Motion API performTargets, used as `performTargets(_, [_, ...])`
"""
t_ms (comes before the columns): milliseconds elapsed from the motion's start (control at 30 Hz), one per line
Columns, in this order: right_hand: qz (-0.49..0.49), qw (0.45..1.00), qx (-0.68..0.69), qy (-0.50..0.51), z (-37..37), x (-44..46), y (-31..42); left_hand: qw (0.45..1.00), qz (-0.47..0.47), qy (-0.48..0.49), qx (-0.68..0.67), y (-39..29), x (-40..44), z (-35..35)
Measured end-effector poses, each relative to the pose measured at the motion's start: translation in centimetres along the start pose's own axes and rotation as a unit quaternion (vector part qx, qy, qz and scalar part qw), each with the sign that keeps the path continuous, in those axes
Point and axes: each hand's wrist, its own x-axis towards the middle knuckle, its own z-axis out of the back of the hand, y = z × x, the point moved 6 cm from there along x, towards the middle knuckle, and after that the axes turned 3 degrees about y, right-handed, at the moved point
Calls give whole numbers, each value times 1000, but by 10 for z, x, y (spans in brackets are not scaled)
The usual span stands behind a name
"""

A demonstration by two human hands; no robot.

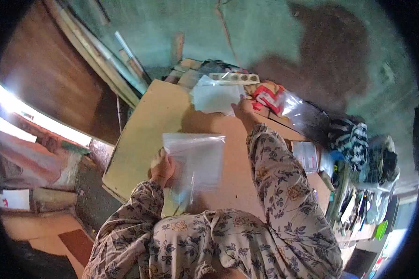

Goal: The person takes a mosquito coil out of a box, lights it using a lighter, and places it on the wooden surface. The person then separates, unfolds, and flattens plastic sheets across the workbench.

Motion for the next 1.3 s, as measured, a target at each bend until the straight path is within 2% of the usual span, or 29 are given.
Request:
performTargets(33, [15,1000,-12,2,-3,8,0,1000,11,-1,4,1,-2,0])
performTargets(100, [-54,996,-65,-24,10,-4,12,999,12,27,-31,3,-2,-4])
performTargets(133, [-50,997,-65,-18,5,2,14,999,19,28,-29,3,0,-4])
performTargets(200, [-83,995,7,49,-10,11,1,999,6,32,-20,0,0,-1])
performTargets(233, [-84,995,7,52,-14,11,-5,999,7,34,-20,1,0,-3])
performTargets(300, [-15,981,190,24,-9,1,-4,1000,-8,-10,-19,1,0,-2])
performTargets(333, [-73,922,381,22,-9,-10,-17,1000,-10,-9,-17,3,0,-3])
performTargets(367, [-127,822,555,18,-6,-31,-23,1000,-7,1,-13,5,1,-5])
performTargets(433, [-79,729,672,103,-15,-54,-72,1000,-6,9,-9,2,1,-1])
performTargets(500, [-111,739,653,122,11,-112,-107,997,46,47,-48,-1,-1,7])
performTargets(533, [-107,732,661,127,23,-139,-121,997,39,46,-46,-1,0,7])
performTargets(567, [-104,724,669,131,31,-166,-132,991,76,53,-92,9,0,1])
performTargets(600, [-142,760,623,117,39,-192,-139,982,110,59,-139,19,4,-8])
performTargets(633, [-186,791,573,103,43,-218,-150,983,97,64,-139,42,14,-34])
performTargets(667, [-193,788,577,90,38,-237,-159,977,104,14,-186,82,29,-67])
performTargets(733, [-173,881,437,52,23,-268,-176,967,102,-25,-233,101,46,-76])
performTargets(767, [-179,880,438,44,12,-282,-175,918,163,-6,-361,98,61,-69])
performTargets(800, [-164,926,337,-34,12,-292,-170,848,223,13,-480,89,78,-58])
performTargets(833, [-147,956,229,-110,17,-299,-161,758,281,32,-587,80,92,-51])
performTargets(867, [-150,955,229,-115,18,-301,-153,652,333,50,-680,73,101,-52])
performTargets(933, [-67,984,94,-135,32,-296,-123,648,328,29,-687,73,123,-48])
performTargets(967, [-70,984,95,-137,37,-292,-115,643,329,2,-692,83,132,-48])
performTargets(1033, [-188,981,26,-38,38,-275,-112,617,348,-34,-705,102,138,-56])
performTargets(1067, [-186,982,24,-38,44,-264,-103,600,363,-53,-711,112,139,-65])
performTargets(1133, [-90,987,-100,-83,63,-235,-72,570,396,-100,-713,133,135,-91])
performTargets(1167, [-54,996,-49,-47,64,-215,-55,565,409,-132,-705,142,133,-103])
performTargets(1200, [-19,1000,1,-10,63,-193,-37,610,400,-206,-652,151,128,-108])
performTargets(1233, [46,999,-29,0,59,-170,-15,606,404,-208,-653,142,121,-102])
performTargets(1300, [137,985,-96,31,38,-131,29,673,344,-186,-628,105,105,-52])
